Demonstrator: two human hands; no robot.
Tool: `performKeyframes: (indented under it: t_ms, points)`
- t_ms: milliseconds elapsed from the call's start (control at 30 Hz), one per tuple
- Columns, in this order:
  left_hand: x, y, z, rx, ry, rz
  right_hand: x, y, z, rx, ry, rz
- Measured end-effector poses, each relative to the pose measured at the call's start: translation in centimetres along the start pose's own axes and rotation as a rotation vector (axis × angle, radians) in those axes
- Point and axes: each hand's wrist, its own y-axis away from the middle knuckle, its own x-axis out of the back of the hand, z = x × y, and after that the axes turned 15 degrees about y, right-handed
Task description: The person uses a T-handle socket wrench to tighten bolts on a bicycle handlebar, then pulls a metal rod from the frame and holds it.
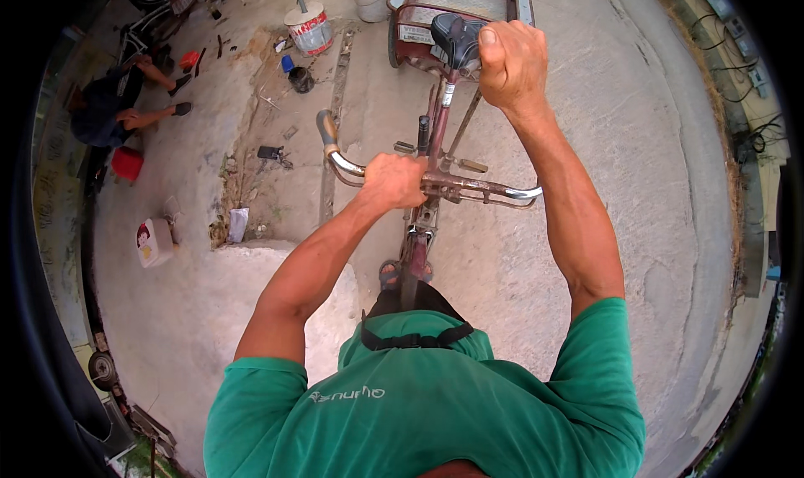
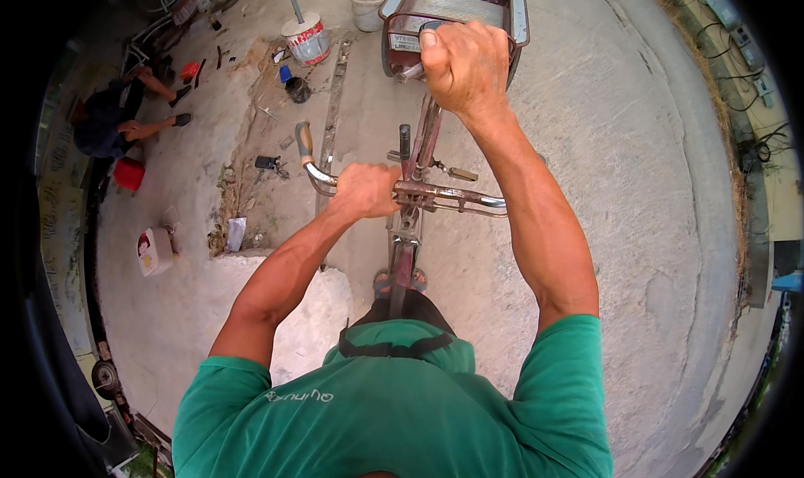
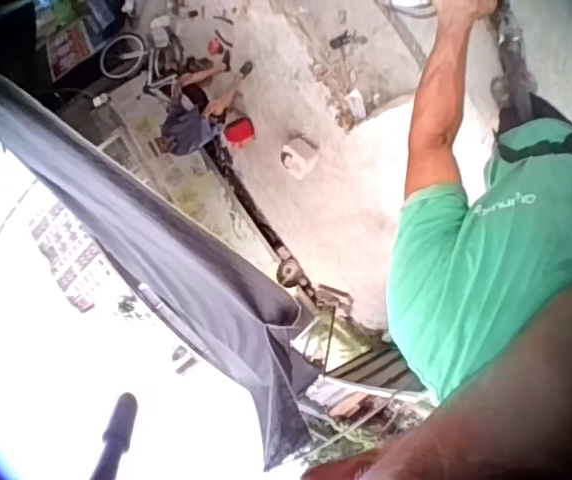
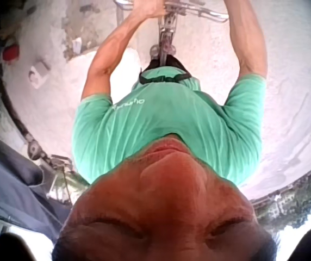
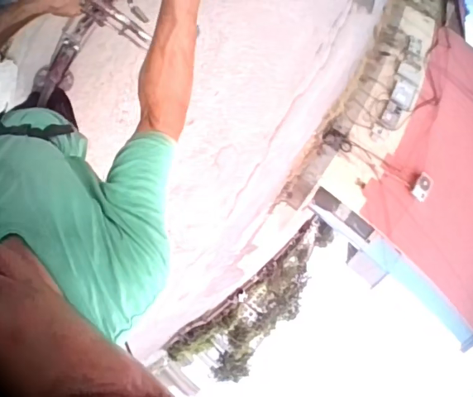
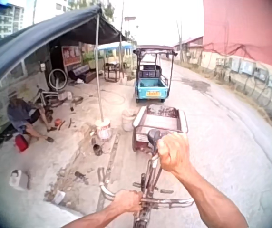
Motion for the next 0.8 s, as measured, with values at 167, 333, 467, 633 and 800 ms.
performKeyframes:
  t_ms: [167, 333, 467, 633, 800]
  points:
    - [-0.9, -0.3, -1.0, -0.017, -0.017, 0.035, 1.7, -0.1, 0.9, 0.151, -0.176, -0.219]
    - [-0.4, 0.0, -0.3, -0.013, -0.012, 0.016, 3.3, 0.6, 2.1, 0.249, -0.191, -0.182]
    - [-0.6, -0.2, -0.2, 0.0, -0.034, 0.012, 5.1, -0.6, 2.8, 0.311, 0.099, -0.438]
    - [-0.5, 0.3, -0.4, 0.023, -0.025, 0.014, 7.1, -4.4, -3.7, 0.063, 0.373, -0.871]
    - [-0.9, 0.1, -0.9, -0.014, -0.029, 0.058, 6.6, -4.8, -3.4, 0.088, 0.305, -0.858]
